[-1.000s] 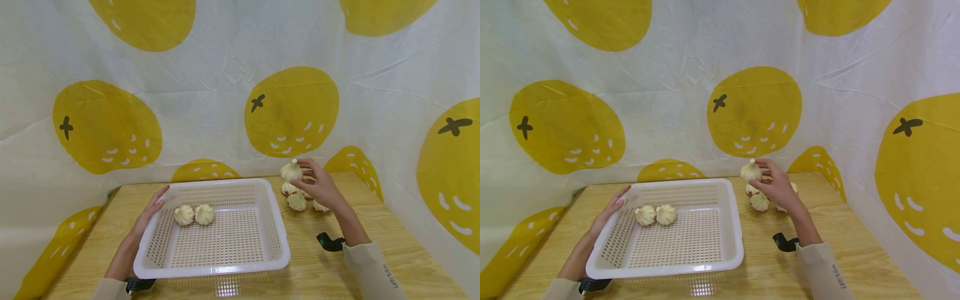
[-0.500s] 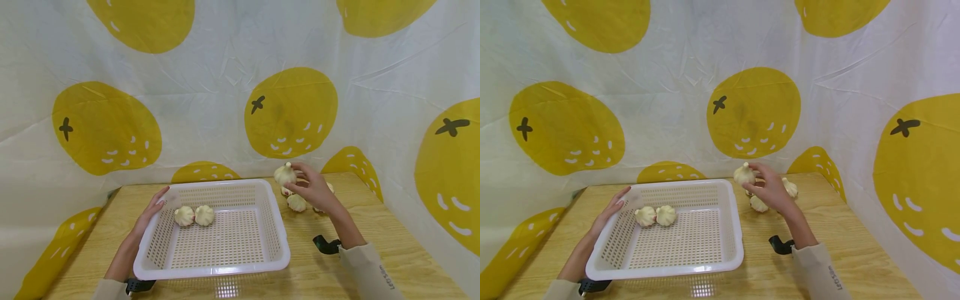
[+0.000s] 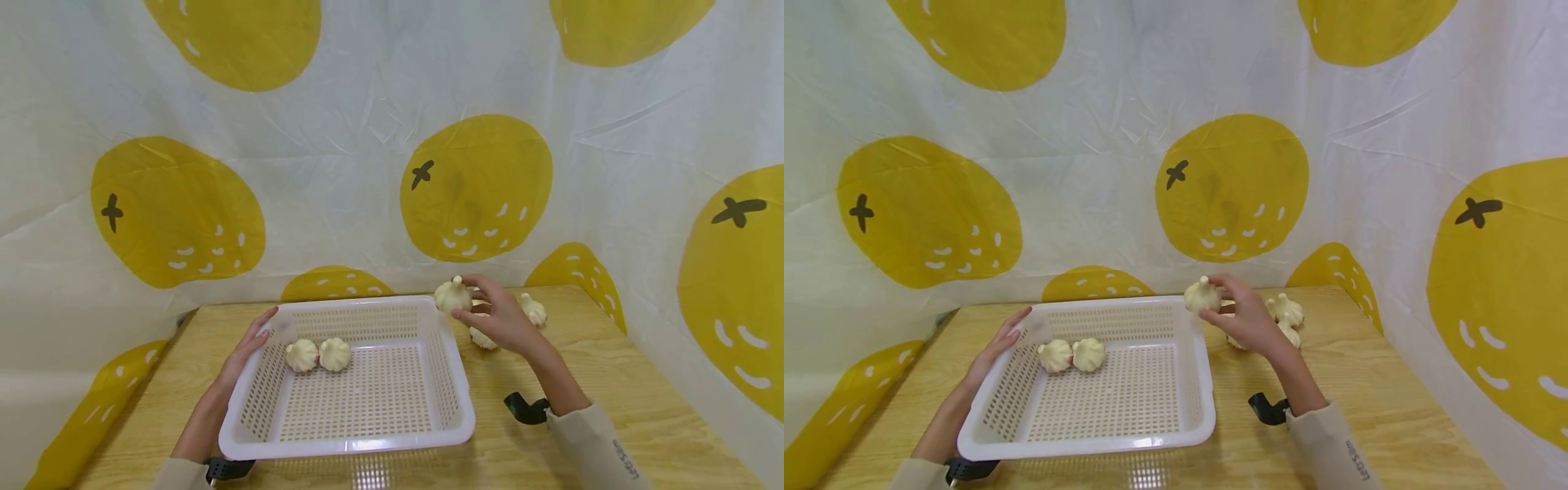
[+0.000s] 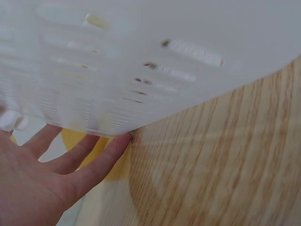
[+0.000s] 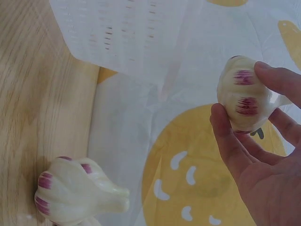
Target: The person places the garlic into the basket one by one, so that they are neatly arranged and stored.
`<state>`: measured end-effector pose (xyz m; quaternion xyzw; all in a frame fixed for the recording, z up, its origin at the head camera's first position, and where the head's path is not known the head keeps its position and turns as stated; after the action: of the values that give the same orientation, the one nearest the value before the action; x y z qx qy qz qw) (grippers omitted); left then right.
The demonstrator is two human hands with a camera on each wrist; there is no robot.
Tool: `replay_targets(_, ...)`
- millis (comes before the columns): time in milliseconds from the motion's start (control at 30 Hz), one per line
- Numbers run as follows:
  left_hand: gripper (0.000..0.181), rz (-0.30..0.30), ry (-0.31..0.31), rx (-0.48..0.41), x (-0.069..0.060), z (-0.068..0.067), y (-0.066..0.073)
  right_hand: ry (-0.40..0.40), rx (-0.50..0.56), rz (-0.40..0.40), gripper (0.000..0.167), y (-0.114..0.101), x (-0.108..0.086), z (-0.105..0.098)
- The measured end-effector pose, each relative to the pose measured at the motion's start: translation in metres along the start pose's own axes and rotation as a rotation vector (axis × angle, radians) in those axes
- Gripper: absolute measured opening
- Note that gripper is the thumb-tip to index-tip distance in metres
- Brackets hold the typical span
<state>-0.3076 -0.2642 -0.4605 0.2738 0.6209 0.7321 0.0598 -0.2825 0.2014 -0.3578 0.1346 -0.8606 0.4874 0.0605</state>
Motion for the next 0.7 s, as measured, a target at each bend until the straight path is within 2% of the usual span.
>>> replay_targets(333, 0.055, 0.023, -0.016, -0.017, 0.000, -0.001, 0.001, -0.016, -0.033, -0.075, 0.054, -0.007, -0.003, 0.011)
replay_targets(700, 0.055, 0.017, -0.013, -0.030, 0.000, 0.000, 0.001, -0.079, -0.061, -0.079, 0.054, -0.012, -0.002, 0.024)
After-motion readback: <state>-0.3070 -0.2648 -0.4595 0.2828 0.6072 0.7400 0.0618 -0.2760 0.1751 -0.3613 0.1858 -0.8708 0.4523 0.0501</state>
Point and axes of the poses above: each hand's wrist, its own x-axis towards the middle knuckle, its own z-axis out of the palm, y = z × x, the point moved 3 cm from there along x, towards the middle knuckle, and after that the axes turned 11 degrees about z, right-handed, at the moved point
